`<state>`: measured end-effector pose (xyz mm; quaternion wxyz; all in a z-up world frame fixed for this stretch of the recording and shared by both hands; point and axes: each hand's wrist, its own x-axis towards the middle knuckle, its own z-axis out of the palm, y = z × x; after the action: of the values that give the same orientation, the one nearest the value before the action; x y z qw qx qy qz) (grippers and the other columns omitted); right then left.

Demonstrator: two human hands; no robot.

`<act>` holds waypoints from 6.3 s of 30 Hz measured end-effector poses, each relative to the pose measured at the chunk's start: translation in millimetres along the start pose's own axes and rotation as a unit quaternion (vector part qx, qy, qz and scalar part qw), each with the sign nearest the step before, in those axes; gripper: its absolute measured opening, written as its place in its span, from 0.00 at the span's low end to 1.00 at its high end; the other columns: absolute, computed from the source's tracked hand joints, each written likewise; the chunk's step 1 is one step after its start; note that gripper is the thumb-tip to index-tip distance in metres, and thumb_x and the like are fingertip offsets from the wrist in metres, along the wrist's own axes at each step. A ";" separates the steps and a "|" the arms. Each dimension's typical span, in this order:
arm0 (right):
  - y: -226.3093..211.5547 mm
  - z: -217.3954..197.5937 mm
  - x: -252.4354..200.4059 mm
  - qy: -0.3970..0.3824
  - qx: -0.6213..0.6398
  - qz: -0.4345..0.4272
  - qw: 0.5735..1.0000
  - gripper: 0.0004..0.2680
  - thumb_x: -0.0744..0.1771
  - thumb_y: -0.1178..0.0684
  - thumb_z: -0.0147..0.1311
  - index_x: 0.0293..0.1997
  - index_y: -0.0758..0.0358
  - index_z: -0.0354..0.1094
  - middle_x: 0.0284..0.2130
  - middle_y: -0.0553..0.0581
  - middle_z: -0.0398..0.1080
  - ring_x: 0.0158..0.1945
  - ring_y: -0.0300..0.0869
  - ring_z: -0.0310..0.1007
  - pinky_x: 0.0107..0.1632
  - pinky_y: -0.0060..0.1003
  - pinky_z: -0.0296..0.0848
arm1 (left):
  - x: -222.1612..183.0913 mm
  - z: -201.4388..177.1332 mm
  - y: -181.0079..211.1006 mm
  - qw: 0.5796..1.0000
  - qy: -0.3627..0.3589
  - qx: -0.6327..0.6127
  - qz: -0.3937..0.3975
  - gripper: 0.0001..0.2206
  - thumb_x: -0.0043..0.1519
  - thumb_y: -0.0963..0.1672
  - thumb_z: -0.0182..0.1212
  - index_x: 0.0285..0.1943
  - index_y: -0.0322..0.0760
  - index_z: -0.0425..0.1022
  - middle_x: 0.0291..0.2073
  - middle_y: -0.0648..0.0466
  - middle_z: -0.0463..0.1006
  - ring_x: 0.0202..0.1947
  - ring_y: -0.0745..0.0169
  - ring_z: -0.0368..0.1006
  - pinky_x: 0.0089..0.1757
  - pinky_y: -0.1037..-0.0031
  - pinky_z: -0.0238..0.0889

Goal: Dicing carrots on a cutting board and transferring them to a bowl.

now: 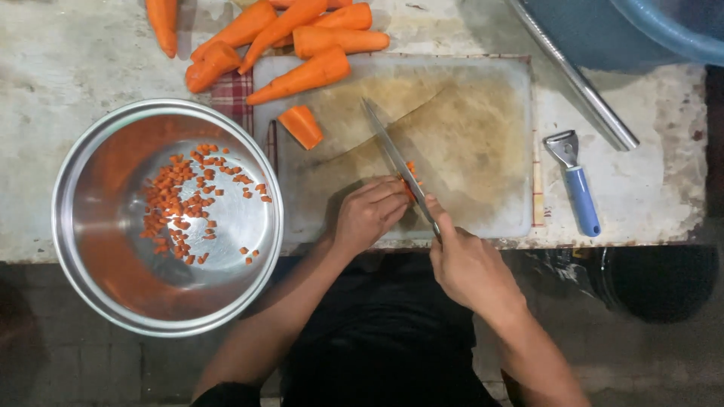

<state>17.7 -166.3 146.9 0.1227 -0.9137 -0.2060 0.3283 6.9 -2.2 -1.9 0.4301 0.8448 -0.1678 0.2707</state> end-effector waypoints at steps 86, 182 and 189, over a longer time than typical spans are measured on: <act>-25.3 -10.7 6.9 -0.014 -0.058 0.011 0.998 0.20 0.66 0.55 0.38 0.67 0.55 0.44 0.33 0.71 0.73 0.32 0.65 0.78 0.34 0.56 0.74 | -18.3 5.4 -13.6 0.998 0.031 0.047 0.033 0.05 0.64 0.39 0.55 0.39 0.32 0.77 0.39 0.51 0.78 0.46 0.51 0.75 0.49 0.67 0.71; -35.5 -19.5 -13.8 -0.026 -0.019 0.009 0.999 0.17 0.67 0.54 0.38 0.63 0.54 0.45 0.36 0.71 0.75 0.35 0.64 0.78 0.37 0.57 0.75 | -12.5 -7.0 2.6 0.996 0.048 0.042 0.062 0.04 0.62 0.40 0.57 0.38 0.31 0.76 0.35 0.50 0.76 0.40 0.50 0.75 0.44 0.66 0.72; -29.6 -2.9 -10.7 -0.012 -0.024 -0.001 1.000 0.17 0.67 0.56 0.37 0.64 0.56 0.45 0.30 0.72 0.75 0.30 0.64 0.78 0.32 0.57 0.75 | -7.5 -11.5 8.6 0.997 0.048 0.031 0.042 0.05 0.61 0.37 0.55 0.39 0.27 0.76 0.34 0.46 0.76 0.39 0.46 0.75 0.44 0.62 0.72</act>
<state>3.4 -145.2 165.7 0.0985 -0.9121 -0.2160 0.3343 -7.1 2.7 4.5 0.3995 0.8357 -0.1740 0.3342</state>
